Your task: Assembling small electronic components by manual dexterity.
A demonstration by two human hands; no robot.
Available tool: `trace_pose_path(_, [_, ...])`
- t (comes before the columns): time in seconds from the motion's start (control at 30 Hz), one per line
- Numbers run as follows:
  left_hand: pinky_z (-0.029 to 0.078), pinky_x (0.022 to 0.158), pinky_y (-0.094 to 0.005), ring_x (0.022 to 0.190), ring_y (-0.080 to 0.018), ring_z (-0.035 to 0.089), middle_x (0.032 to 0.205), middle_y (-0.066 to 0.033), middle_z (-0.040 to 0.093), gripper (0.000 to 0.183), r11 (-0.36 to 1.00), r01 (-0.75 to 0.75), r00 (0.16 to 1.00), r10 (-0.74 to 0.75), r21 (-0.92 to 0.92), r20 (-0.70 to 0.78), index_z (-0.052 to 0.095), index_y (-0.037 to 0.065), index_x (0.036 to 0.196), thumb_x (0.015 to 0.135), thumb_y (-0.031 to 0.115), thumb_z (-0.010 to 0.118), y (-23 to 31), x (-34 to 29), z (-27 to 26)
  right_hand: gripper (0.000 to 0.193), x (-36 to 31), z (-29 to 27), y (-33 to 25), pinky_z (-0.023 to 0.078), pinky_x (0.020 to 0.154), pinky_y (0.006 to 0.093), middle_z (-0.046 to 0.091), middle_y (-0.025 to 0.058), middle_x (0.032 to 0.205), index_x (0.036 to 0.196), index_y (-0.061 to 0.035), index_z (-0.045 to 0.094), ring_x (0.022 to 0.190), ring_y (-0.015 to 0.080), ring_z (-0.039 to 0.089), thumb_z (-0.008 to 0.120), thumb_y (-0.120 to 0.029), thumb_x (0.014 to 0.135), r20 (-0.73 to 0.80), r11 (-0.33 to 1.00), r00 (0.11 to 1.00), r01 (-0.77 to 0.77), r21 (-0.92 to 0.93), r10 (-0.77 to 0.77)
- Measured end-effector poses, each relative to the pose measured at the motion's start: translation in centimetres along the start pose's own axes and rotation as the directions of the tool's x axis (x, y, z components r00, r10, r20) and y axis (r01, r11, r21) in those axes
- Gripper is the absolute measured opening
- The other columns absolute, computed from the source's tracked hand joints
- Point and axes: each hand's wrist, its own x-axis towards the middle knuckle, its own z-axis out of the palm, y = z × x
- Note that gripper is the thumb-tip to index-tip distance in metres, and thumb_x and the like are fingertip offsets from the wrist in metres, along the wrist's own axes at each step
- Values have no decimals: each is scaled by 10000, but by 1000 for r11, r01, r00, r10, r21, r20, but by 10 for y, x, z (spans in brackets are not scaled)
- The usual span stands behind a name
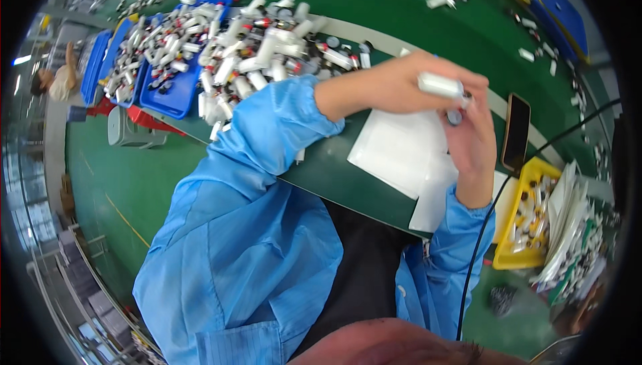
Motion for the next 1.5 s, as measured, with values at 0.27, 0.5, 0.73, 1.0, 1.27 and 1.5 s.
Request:
trace_pose_path(0.27, [588, 763, -340, 853, -234, 740, 979, -130, 747, 334, 555, 69, 997, -18, 829, -72, 683, 39, 1190, 861, 89, 719, 116, -15, -30, 254, 7, 0, 10, 427, 898, 324, 592, 84, 1096, 1151, -39, 553, 959, 186, 553, 596, -189, 951, -1, 993, 994, 112, -38, -113])
trace_pose_path(0.5, [557, 866, -355, 969, -245, 719, 1043, -166, 745, 451, 308, 416, 883, -361, 856, -299, 636, 8, 1263, 907, 277, 696, 42, 10, -202, 175, 11, 0, 29, 413, 858, 289, 570, 57, 975, 1060, -21, 558, 896, 151, 519, 568, -125, 919, 32, 942, 986, 166, -291, -164])
trace_pose_path(0.73, [474, 997, -374, 1157, -257, 618, 1236, -124, 667, 439, 129, 702, 699, -311, 700, -644, 614, 66, 1326, 998, 351, 553, 9, -38, -392, 165, 14, 0, 30, 415, 803, 268, 566, 49, 927, 996, -20, 575, 860, 130, 513, 587, -114, 860, 52, 905, 989, 147, -399, -138])
trace_pose_path(1.0, [384, 1081, -457, 1315, -263, 449, 1426, -114, 489, 854, 188, 916, 384, -670, 355, -635, 283, 239, 1571, 847, 439, 690, -13, -38, -410, 167, 15, 6, 23, 405, 787, 259, 546, 44, 910, 979, -21, 570, 849, 127, 507, 605, -115, 845, 59, 869, 994, 109, -483, -92])
trace_pose_path(1.27, [514, 610, -309, 702, -181, 566, 1424, -199, 266, 1003, 137, 748, 529, -714, 649, -459, 289, 279, 1552, 696, 176, 801, -30, 26, -343, 174, 14, 5, 20, 406, 843, 263, 536, 51, 941, 989, -14, 563, 898, 138, 507, 611, -46, 825, 88, 873, 996, 63, -483, -23])
trace_pose_path(1.5, [389, 473, -261, 591, -95, 533, 701, -7, 538, 163, 287, 567, 730, -609, 772, -309, 503, 99, 884, 819, 92, 653, -30, 21, -356, 183, 13, 6, 20, 403, 865, 268, 539, 39, 934, 992, -21, 569, 906, 133, 512, 616, 28, 822, 138, 846, 990, 91, -525, -21])
